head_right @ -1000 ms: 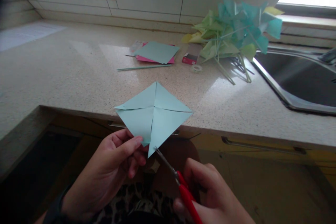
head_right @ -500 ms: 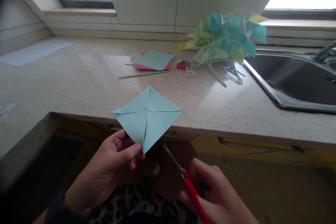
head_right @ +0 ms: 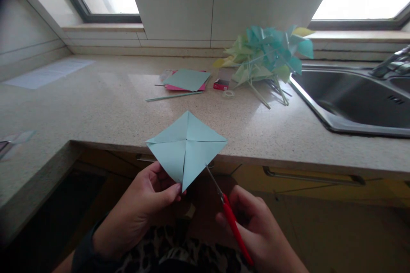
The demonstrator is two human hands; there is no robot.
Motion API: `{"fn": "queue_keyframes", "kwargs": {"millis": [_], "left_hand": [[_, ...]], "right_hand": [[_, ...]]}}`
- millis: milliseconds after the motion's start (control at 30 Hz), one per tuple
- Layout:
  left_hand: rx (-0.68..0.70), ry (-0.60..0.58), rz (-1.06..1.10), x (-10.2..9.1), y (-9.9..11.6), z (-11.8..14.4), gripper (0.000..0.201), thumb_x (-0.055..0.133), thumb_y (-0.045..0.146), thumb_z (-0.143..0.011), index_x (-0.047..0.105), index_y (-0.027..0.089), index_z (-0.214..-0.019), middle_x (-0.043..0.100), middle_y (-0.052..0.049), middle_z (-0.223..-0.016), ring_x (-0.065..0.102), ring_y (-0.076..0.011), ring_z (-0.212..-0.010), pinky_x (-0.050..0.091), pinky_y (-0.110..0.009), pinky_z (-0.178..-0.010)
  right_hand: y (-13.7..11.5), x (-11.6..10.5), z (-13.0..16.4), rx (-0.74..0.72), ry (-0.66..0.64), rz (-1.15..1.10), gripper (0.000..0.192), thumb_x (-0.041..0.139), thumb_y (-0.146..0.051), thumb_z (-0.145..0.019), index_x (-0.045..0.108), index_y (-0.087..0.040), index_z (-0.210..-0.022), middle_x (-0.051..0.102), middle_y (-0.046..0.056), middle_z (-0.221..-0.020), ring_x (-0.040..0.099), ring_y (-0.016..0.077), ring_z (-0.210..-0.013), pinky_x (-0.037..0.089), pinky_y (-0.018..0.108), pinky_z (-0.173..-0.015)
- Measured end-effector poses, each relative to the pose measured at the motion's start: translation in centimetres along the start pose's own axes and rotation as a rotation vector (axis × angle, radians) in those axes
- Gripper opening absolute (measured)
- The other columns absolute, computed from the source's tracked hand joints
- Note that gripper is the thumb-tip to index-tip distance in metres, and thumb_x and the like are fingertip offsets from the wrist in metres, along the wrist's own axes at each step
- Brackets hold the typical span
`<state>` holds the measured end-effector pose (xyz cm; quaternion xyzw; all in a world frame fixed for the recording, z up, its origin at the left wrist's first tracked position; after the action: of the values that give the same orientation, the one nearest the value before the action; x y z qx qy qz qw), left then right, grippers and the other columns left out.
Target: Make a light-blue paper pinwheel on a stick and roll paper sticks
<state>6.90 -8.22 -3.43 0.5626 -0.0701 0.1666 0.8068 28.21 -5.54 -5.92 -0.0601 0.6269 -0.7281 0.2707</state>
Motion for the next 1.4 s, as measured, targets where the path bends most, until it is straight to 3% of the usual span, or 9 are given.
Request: {"fn": "queue_keyframes", "kwargs": {"millis": [167,333,433,633,867,1067,1200,1300,1400], "left_hand": [[0.022,-0.002,-0.007,-0.2,0.2,-0.1,0.036,0.083,0.018,-0.072,0.069,0.017,-0.106,0.076,-0.006,-0.096,0.066,-0.0148,-0.080,0.051,-0.025,-0.075],[0.011,-0.052,0.000,-1.9,0.4,-0.3,0.033,0.080,0.021,-0.076,0.072,0.017,-0.108,0.075,-0.007,-0.098,0.064,-0.0155,-0.077,0.050,-0.027,-0.073],[0.051,0.036,-0.057,-3.8,1.3,-0.4,0.021,0.076,0.021,-0.081,0.073,0.015,-0.100,0.073,-0.006,-0.093,0.060,-0.0132,-0.073,0.047,-0.023,-0.066],[0.074,0.223,0.013,-7.0,2.5,-0.5,0.023,0.082,0.021,-0.076,0.068,0.014,-0.093,0.066,0.000,-0.079,0.056,-0.0090,-0.065,0.045,-0.017,-0.057],[0.216,0.447,0.272,-8.8,1.0,-0.5,0.028,0.080,0.021,-0.077,0.063,0.017,-0.098,0.070,0.001,-0.087,0.059,-0.0078,-0.068,0.048,-0.015,-0.061],[0.319,0.478,0.149,-6.4,-2.5,1.0,0.024,0.069,0.021,-0.088,0.050,0.025,-0.103,0.068,0.003,-0.085,0.061,-0.0119,-0.070,0.050,-0.023,-0.064],[0.504,0.366,-0.099,-3.2,-3.4,2.2,0.030,0.070,0.015,-0.084,0.047,0.028,-0.098,0.071,0.000,-0.091,0.065,-0.0163,-0.074,0.052,-0.029,-0.069],[0.500,0.238,-0.380,-1.5,-3.1,1.9,0.027,0.070,0.014,-0.084,0.062,0.028,-0.105,0.074,-0.005,-0.098,0.069,-0.0202,-0.081,0.053,-0.035,-0.079],[0.473,0.125,-0.526,-0.7,-2.1,0.6,0.037,0.066,0.019,-0.090,0.063,0.031,-0.125,0.075,-0.006,-0.113,0.071,-0.0209,-0.088,0.055,-0.035,-0.084]], "right_hand": [[0.3,0.1,-0.1,0.006,0.102,-0.060,0.045,0.074,-0.054,-0.080,0.045,-0.021,-0.067,0.039,-0.004,-0.063,0.032,0.0110,-0.058,0.027,0.024,-0.049],[0.7,0.2,-0.2,0.022,0.181,-0.105,0.046,0.070,-0.059,-0.082,0.046,-0.022,-0.067,0.040,-0.004,-0.064,0.036,0.0117,-0.058,0.033,0.023,-0.048],[0.8,0.5,-0.4,0.026,0.159,-0.116,0.046,0.070,-0.058,-0.082,0.046,-0.022,-0.068,0.040,-0.003,-0.065,0.036,0.0114,-0.057,0.034,0.023,-0.048],[1.2,1.0,-0.8,0.006,0.120,-0.100,0.043,0.072,-0.055,-0.082,0.049,-0.021,-0.070,0.041,-0.004,-0.063,0.037,0.0110,-0.057,0.035,0.022,-0.048],[2.0,1.2,-1.3,-0.002,0.059,-0.024,0.041,0.067,-0.055,-0.086,0.048,-0.022,-0.071,0.042,-0.004,-0.062,0.037,0.0112,-0.055,0.035,0.022,-0.047],[1.8,1.3,-1.4,0.003,0.091,-0.020,0.043,0.067,-0.057,-0.085,0.049,-0.021,-0.070,0.040,-0.003,-0.063,0.036,0.0113,-0.056,0.034,0.022,-0.047],[1.6,1.3,-1.4,0.020,0.131,-0.026,0.046,0.067,-0.060,-0.084,0.048,-0.022,-0.069,0.040,-0.004,-0.063,0.035,0.0113,-0.056,0.033,0.022,-0.047],[1.3,1.3,-1.4,0.006,0.139,-0.027,0.046,0.069,-0.060,-0.083,0.048,-0.021,-0.068,0.041,-0.003,-0.063,0.037,0.0118,-0.057,0.034,0.023,-0.049],[1.1,1.3,-1.4,0.011,0.142,-0.048,0.045,0.068,-0.060,-0.083,0.049,-0.021,-0.069,0.042,-0.003,-0.063,0.038,0.0120,-0.057,0.034,0.023,-0.049]]}}
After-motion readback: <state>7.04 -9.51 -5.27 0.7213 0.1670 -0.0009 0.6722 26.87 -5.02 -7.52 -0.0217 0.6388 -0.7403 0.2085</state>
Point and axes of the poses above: each hand's wrist, its own z-axis away from the middle knuckle, its own x-axis out of the palm, y = z × x, the point moved 4 cm from there along -z, towards the middle knuckle
